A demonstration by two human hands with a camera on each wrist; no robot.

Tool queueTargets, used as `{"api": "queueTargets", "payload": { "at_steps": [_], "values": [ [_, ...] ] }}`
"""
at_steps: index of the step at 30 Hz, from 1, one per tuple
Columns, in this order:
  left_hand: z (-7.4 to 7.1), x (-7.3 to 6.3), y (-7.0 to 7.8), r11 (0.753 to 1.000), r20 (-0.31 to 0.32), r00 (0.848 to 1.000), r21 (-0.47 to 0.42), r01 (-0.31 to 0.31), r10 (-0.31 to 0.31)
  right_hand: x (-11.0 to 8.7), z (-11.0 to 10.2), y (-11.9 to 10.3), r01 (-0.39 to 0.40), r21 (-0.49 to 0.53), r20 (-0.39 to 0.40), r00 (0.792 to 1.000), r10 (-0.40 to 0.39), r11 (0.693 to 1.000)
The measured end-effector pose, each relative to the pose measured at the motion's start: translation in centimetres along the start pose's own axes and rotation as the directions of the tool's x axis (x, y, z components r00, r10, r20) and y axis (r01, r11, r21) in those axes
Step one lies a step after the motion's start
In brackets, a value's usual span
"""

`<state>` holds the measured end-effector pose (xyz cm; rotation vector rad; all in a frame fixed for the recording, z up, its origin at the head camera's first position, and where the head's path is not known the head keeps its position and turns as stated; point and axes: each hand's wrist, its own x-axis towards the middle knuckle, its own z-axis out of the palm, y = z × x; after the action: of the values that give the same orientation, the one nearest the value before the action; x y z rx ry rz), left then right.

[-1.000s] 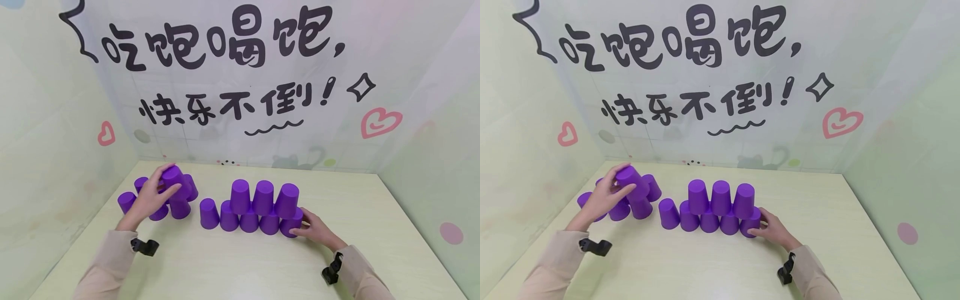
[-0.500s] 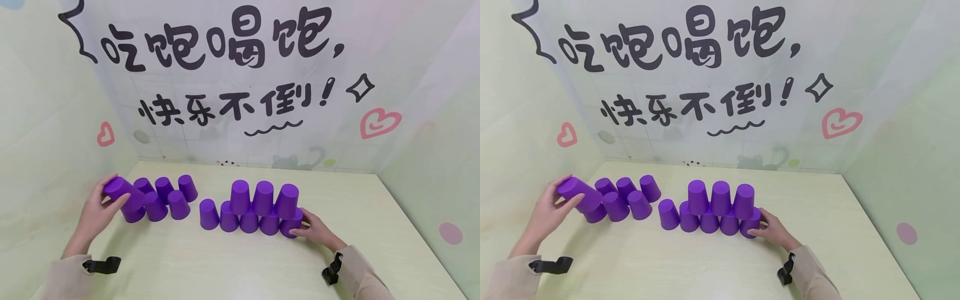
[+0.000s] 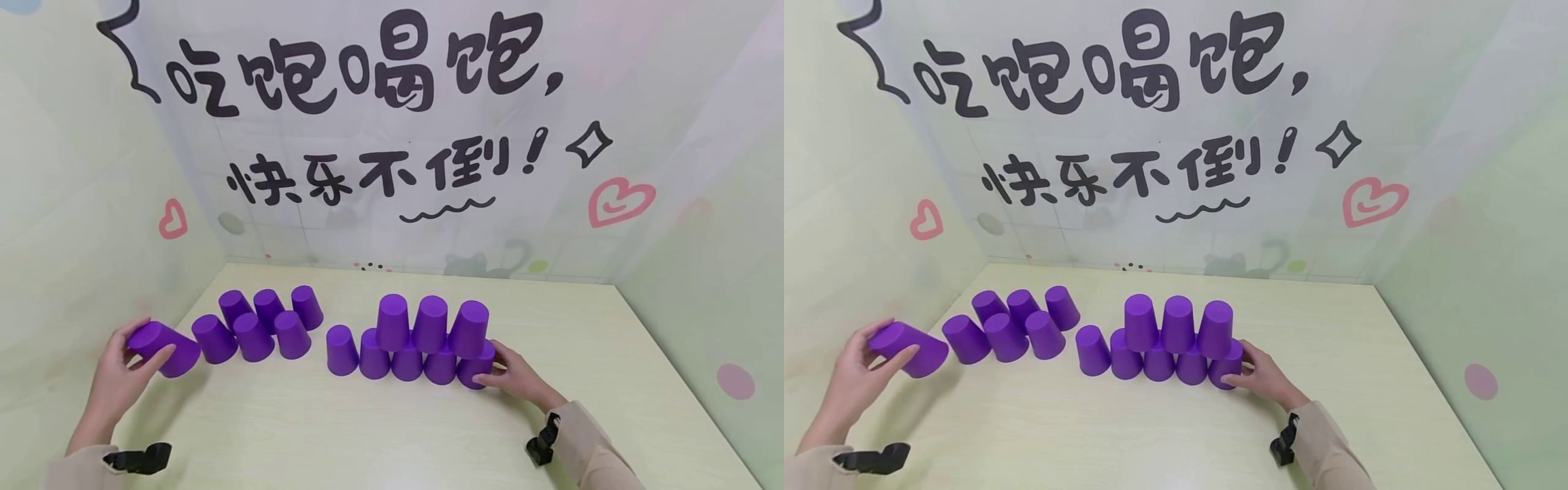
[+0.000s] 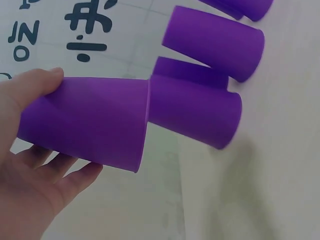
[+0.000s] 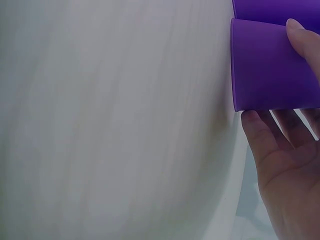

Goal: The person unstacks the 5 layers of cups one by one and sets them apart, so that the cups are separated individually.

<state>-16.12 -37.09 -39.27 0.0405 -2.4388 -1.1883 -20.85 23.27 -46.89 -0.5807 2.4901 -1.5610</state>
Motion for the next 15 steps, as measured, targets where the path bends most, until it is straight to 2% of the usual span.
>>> {"api": "queueTargets", "payload": {
  "at_steps": [4,9,11,13,15],
  "values": [
    [0.1,-0.1,-2.3,1.0,0.033,0.999,0.014,0.025,-0.025,0.0,0.0,0.0,0.001,0.0,0.0,1.0,-0.001,1.0],
    [1.0,0.2,-7.7,0.997,0.066,0.997,0.057,0.043,-0.047,-0.1,-0.1,0.0,0.01,0.007,0.001,1.0,-0.01,1.0],
    [1.4,0.2,-9.4,0.995,0.072,0.996,0.084,0.049,-0.055,-0.1,-0.1,0.0,0.013,0.011,0.002,1.0,-0.013,1.0],
    [1.8,0.1,-10.1,0.993,0.079,0.995,0.099,0.06,-0.068,-0.1,-0.1,0.0,0.016,0.014,0.004,1.0,-0.017,1.0],
    [2.2,-0.1,-9.8,0.992,0.081,0.993,0.099,0.077,-0.085,-0.1,-0.1,0.0,0.02,0.015,0.003,1.0,-0.02,1.0]
  ]
}}
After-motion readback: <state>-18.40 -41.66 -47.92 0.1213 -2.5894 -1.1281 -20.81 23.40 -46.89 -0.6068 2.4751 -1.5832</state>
